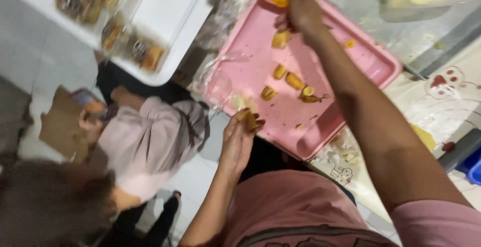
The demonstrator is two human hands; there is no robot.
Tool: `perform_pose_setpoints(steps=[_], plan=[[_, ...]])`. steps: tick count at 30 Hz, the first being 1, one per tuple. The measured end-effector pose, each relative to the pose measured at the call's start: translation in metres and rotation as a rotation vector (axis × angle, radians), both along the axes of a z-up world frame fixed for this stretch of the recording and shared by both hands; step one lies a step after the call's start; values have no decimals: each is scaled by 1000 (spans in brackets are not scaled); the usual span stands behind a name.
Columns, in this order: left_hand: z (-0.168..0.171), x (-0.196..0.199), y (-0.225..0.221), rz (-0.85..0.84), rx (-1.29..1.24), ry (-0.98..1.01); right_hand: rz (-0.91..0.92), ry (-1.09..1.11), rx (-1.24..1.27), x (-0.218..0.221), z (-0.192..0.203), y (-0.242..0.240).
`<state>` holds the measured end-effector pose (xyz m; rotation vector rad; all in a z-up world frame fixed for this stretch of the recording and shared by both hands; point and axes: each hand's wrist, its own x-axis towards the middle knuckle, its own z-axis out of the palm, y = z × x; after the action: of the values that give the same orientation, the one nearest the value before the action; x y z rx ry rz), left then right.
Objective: Rolling out dough, adding banana filling, and rolling into small pastries on a production mat.
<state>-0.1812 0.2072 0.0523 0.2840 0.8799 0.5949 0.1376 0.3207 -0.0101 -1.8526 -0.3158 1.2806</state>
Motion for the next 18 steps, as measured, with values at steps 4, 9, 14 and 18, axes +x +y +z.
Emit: perform_pose_setpoints(steps=[4, 9, 14, 18], plan=[[31, 20, 9, -38, -14, 136, -13, 11, -11, -7, 69, -47], [-13, 31, -17, 18, 8, 167, 106, -60, 61, -46, 128, -162], [4, 44, -18, -30, -5, 14, 41, -137, 200, -99, 153, -234], [-25, 56, -32, -145, -23, -145, -60, -85, 247, -119, 155, -253]])
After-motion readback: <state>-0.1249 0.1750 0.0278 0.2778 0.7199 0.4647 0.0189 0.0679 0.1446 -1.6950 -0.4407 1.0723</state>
